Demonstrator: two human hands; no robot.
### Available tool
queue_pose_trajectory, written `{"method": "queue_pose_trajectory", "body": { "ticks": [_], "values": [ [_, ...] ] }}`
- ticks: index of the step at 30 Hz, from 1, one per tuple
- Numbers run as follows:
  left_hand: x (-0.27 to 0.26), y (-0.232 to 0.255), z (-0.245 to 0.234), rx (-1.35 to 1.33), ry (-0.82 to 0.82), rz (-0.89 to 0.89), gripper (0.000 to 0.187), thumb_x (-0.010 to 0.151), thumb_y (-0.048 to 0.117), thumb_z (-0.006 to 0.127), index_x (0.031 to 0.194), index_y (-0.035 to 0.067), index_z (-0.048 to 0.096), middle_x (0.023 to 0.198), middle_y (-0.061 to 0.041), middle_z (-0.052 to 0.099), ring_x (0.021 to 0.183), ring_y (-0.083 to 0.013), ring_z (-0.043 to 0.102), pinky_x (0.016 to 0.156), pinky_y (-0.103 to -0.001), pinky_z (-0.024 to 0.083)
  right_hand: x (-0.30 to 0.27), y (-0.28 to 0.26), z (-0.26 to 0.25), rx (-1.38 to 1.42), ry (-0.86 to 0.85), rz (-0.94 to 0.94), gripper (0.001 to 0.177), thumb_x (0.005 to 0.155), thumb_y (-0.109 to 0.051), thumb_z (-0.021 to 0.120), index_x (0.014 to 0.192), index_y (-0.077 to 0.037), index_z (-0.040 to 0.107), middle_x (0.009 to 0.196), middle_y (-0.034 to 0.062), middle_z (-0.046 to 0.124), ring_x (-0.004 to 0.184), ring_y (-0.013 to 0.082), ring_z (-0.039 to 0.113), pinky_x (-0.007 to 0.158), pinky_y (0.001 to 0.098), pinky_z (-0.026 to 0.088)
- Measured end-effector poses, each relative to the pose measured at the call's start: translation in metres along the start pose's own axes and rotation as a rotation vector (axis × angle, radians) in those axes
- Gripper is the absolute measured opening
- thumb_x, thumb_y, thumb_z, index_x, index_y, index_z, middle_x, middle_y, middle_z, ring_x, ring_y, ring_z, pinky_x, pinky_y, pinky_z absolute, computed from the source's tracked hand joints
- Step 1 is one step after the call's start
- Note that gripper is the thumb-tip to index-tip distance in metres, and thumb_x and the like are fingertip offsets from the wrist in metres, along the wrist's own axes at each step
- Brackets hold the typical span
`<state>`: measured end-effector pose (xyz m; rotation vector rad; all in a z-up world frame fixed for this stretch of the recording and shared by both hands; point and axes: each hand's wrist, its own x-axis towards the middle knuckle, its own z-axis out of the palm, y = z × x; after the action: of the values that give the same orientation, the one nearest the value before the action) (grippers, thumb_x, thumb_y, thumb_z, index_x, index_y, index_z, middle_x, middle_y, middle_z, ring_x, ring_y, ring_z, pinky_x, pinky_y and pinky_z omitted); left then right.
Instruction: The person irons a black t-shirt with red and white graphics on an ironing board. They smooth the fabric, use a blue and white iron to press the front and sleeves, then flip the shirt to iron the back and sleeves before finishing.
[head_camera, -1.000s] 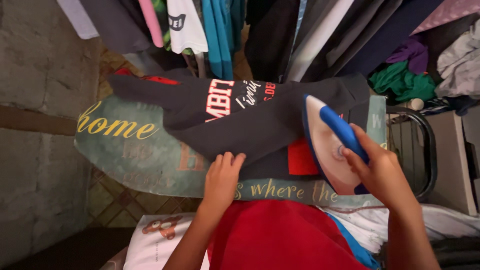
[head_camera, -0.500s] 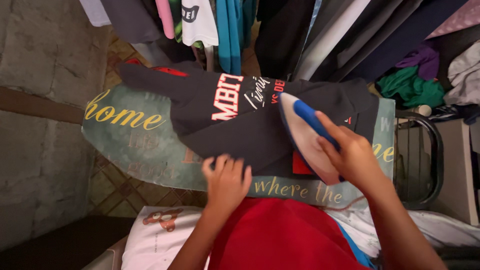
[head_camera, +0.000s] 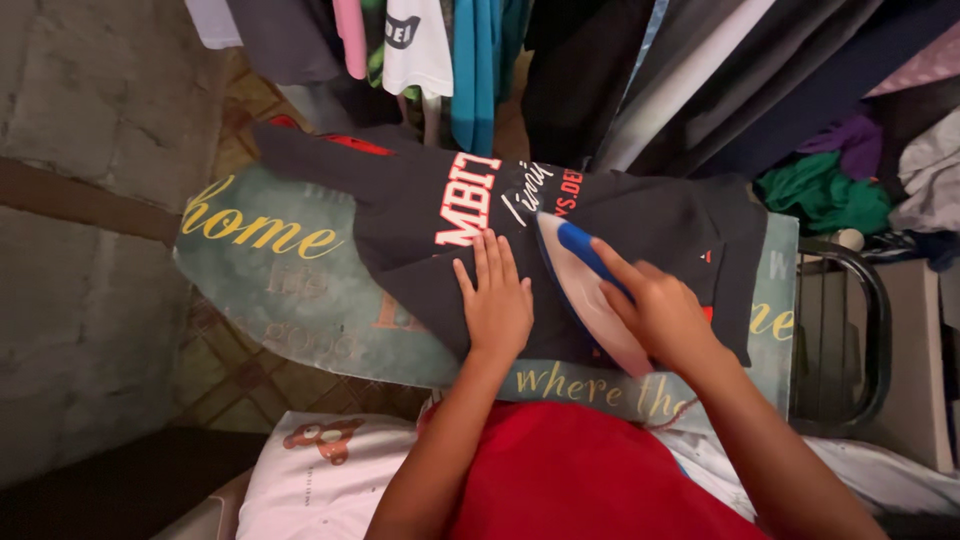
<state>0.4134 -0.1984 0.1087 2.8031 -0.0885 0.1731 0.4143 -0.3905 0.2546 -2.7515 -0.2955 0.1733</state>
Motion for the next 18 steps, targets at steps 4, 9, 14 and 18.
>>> {"method": "queue_pose_trajectory", "body": {
  "ticks": [4, 9, 14, 18],
  "values": [
    [0.0, 0.0, 0.001, -0.005, 0.011, -0.006, 0.079, 0.094, 0.035, 0.061, 0.156, -0.006, 0.033, 0.167, -0.023, 0.022, 0.157, -0.0338, 0.017, 0.123, -0.061, 0.013, 0.048, -0.011, 0.009, 0.024, 0.049, -0.075, 0.058, 0.093, -0.027, 0.066, 0.15, -0.025, 0.053, 0.089, 0.0189, 0.068, 0.076, 0.042, 0.068, 0.068, 0.0518, 0.054],
    [0.001, -0.001, -0.001, -0.02, -0.013, -0.028, 0.08, 0.094, 0.036, 0.061, 0.156, -0.005, 0.032, 0.167, -0.023, 0.022, 0.157, -0.0325, 0.017, 0.122, -0.063, 0.011, 0.051, -0.011, 0.011, 0.025, 0.062, -0.067, 0.059, 0.094, -0.026, 0.067, 0.15, -0.025, 0.052, 0.092, 0.0193, 0.069, 0.076, 0.0427, 0.068, 0.067, 0.0517, 0.054],
    [-0.001, -0.001, 0.0, 0.002, -0.006, -0.015, 0.08, 0.095, 0.037, 0.059, 0.156, -0.006, 0.032, 0.167, -0.023, 0.022, 0.157, -0.033, 0.017, 0.122, -0.063, 0.011, -0.018, 0.018, 0.0, -0.002, 0.052, 0.012, 0.062, 0.091, -0.025, 0.069, 0.15, -0.029, 0.051, 0.09, 0.0177, 0.068, 0.078, 0.0414, 0.068, 0.068, 0.05, 0.054],
    [0.001, -0.002, -0.003, 0.013, -0.006, -0.008, 0.08, 0.095, 0.038, 0.059, 0.156, -0.006, 0.032, 0.167, -0.024, 0.023, 0.157, -0.0338, 0.017, 0.122, -0.063, 0.011, -0.045, 0.029, -0.006, 0.021, 0.046, 0.111, 0.062, 0.09, -0.025, 0.068, 0.15, -0.031, 0.051, 0.091, 0.0171, 0.069, 0.076, 0.0405, 0.069, 0.068, 0.0494, 0.054]
  ]
}}
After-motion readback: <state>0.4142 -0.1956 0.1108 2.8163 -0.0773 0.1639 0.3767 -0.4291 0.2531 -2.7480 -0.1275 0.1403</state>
